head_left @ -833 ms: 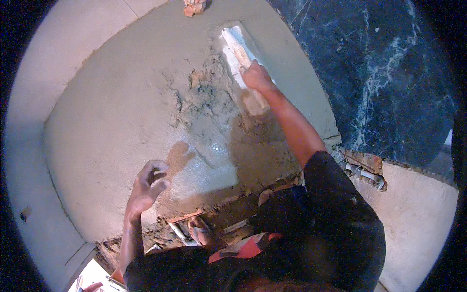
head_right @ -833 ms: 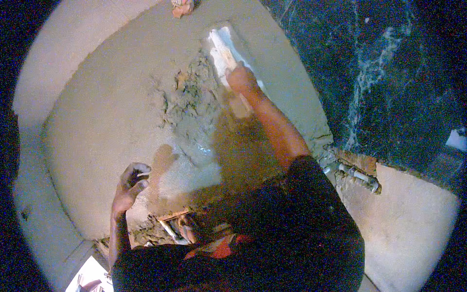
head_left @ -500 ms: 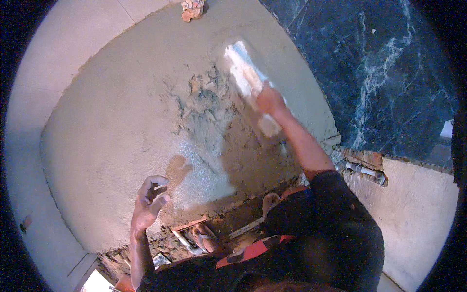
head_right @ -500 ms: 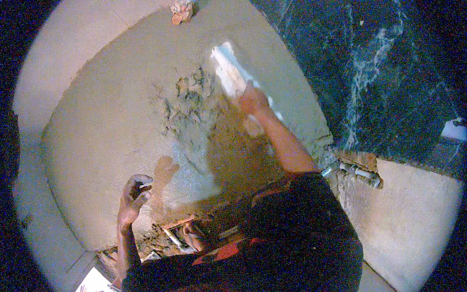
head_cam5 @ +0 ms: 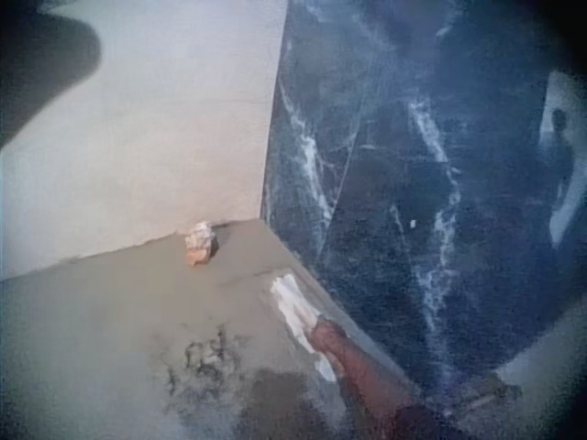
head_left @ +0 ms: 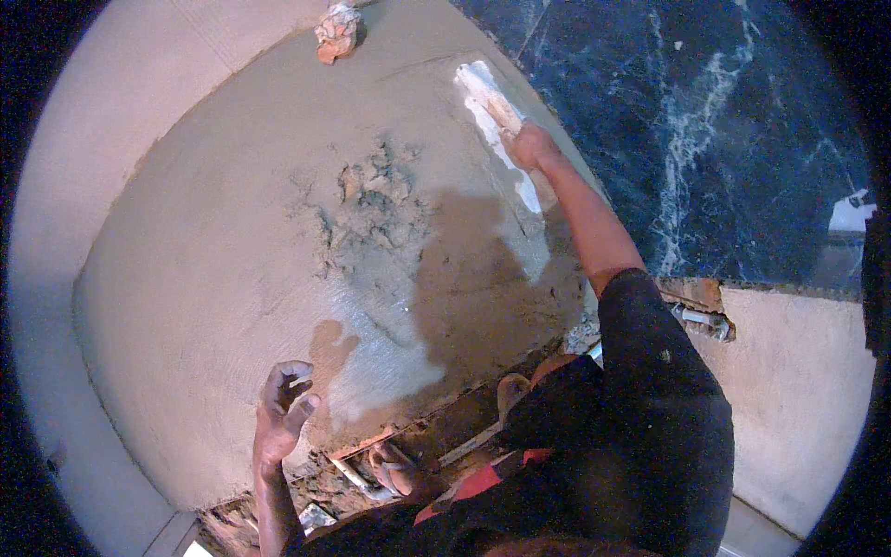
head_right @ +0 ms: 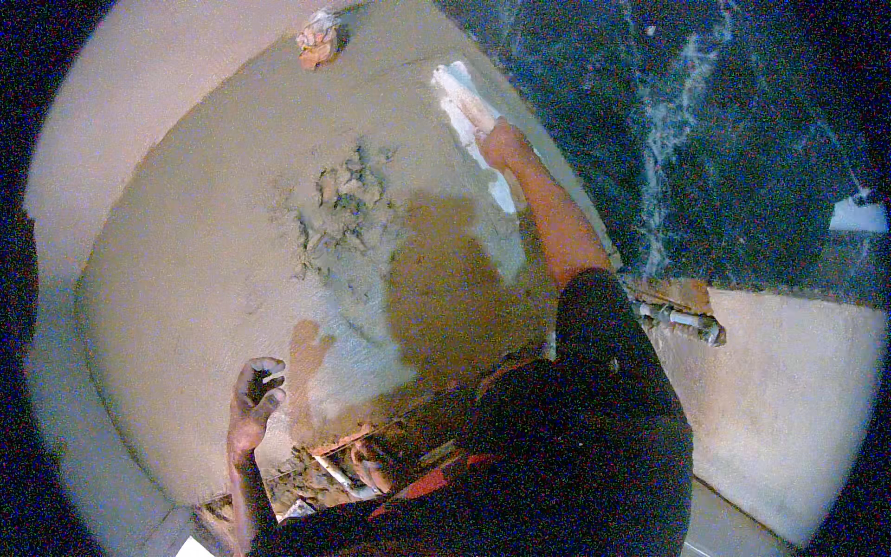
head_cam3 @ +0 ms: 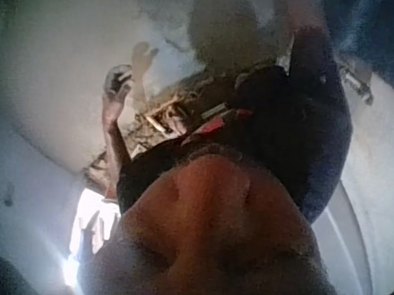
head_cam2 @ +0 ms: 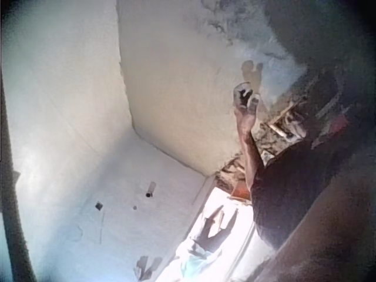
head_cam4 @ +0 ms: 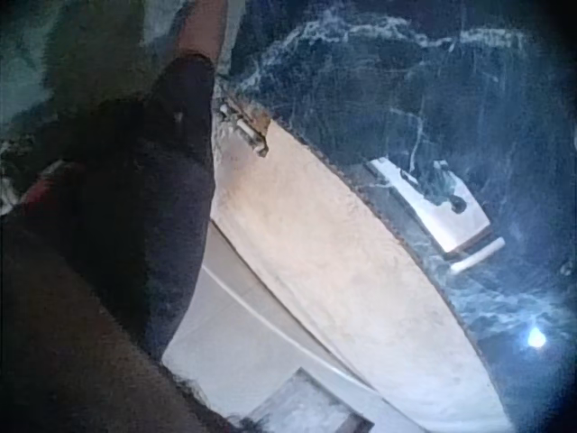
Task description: The person applies wet plaster to a floor area using a hand trowel and a smoothing board, spreading the material evenly over the surface.
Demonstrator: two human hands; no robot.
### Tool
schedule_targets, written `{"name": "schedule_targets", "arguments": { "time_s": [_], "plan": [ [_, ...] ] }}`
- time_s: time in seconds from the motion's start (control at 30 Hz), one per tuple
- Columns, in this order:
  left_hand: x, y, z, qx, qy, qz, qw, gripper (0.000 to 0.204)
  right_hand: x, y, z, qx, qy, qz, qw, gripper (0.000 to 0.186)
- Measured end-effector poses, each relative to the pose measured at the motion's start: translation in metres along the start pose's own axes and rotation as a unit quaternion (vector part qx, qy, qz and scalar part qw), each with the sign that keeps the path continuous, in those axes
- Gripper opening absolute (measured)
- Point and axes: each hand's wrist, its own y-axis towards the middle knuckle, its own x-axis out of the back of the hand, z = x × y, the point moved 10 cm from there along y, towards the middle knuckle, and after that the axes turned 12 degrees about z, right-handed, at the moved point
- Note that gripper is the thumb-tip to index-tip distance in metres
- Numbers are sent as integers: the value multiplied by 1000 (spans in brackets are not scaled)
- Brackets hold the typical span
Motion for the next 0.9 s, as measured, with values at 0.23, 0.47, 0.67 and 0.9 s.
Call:
{"name": "schedule_targets", "arguments": {
  "time_s": [0.23, 0.47, 0.67, 0.9],
  "plan": [
    [6, -16, 12, 11, -11, -33, 999, 43, 0, -49, -35, -36, -3, -24, 999, 71],
    [-4, -6, 18, 17, -4, -10, 1000, 44, 36, 1, -47, -5, -30, 5, 1000, 72],
    [-15, -5, 9, 14, 40, 11, 999, 47, 10, -19, -68, -20, 32, 56, 998, 73],
    [-22, -10, 12, -4, 37, 31, 999, 42, -47, -116, -40, 41, 122, 70, 989, 66]
  ]
}}
